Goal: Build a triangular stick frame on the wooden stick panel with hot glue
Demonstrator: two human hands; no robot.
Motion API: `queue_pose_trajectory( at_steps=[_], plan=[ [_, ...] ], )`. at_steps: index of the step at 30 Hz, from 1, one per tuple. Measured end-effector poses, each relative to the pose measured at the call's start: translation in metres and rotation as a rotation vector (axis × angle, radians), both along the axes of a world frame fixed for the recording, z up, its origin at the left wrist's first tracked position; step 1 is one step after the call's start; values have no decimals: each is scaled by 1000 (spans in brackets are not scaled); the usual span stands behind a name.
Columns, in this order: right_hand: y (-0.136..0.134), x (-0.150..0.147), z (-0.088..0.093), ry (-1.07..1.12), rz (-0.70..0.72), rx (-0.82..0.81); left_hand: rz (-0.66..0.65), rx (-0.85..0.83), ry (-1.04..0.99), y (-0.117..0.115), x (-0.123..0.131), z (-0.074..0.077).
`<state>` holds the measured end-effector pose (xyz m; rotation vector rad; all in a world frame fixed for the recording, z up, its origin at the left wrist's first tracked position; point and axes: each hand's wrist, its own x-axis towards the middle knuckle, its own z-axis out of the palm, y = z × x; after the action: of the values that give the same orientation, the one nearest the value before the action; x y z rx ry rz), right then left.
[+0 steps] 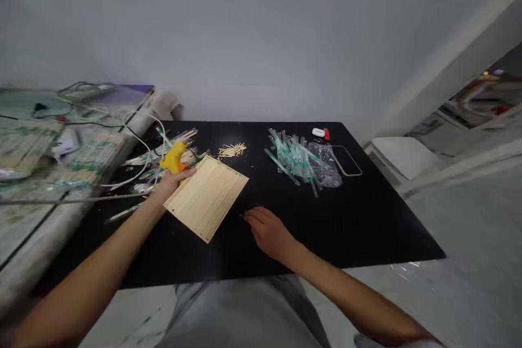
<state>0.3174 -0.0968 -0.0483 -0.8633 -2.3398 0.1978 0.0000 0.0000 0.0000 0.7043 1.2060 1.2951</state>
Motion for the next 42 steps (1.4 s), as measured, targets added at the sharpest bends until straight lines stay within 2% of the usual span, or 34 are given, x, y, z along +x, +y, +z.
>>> queue_pose_trajectory(
  at_steps=[7, 18, 25, 38, 42],
  plan=[
    [1, -5, 9, -11, 13, 18, -9, 15, 6, -2, 3, 6],
    [-2, -2, 4, 15, 28, 21, -30, 13, 30, 0, 0, 3],
    [-1, -3, 8, 1, 27, 30, -26, 24, 21, 1, 1, 4],
    [2, -4, 8, 4, 11, 19, -23, -2, -81, 1, -2, 5],
    [7, -6, 12, -84, 39, 19, -18, -12, -127, 1, -5, 7]
  ],
)
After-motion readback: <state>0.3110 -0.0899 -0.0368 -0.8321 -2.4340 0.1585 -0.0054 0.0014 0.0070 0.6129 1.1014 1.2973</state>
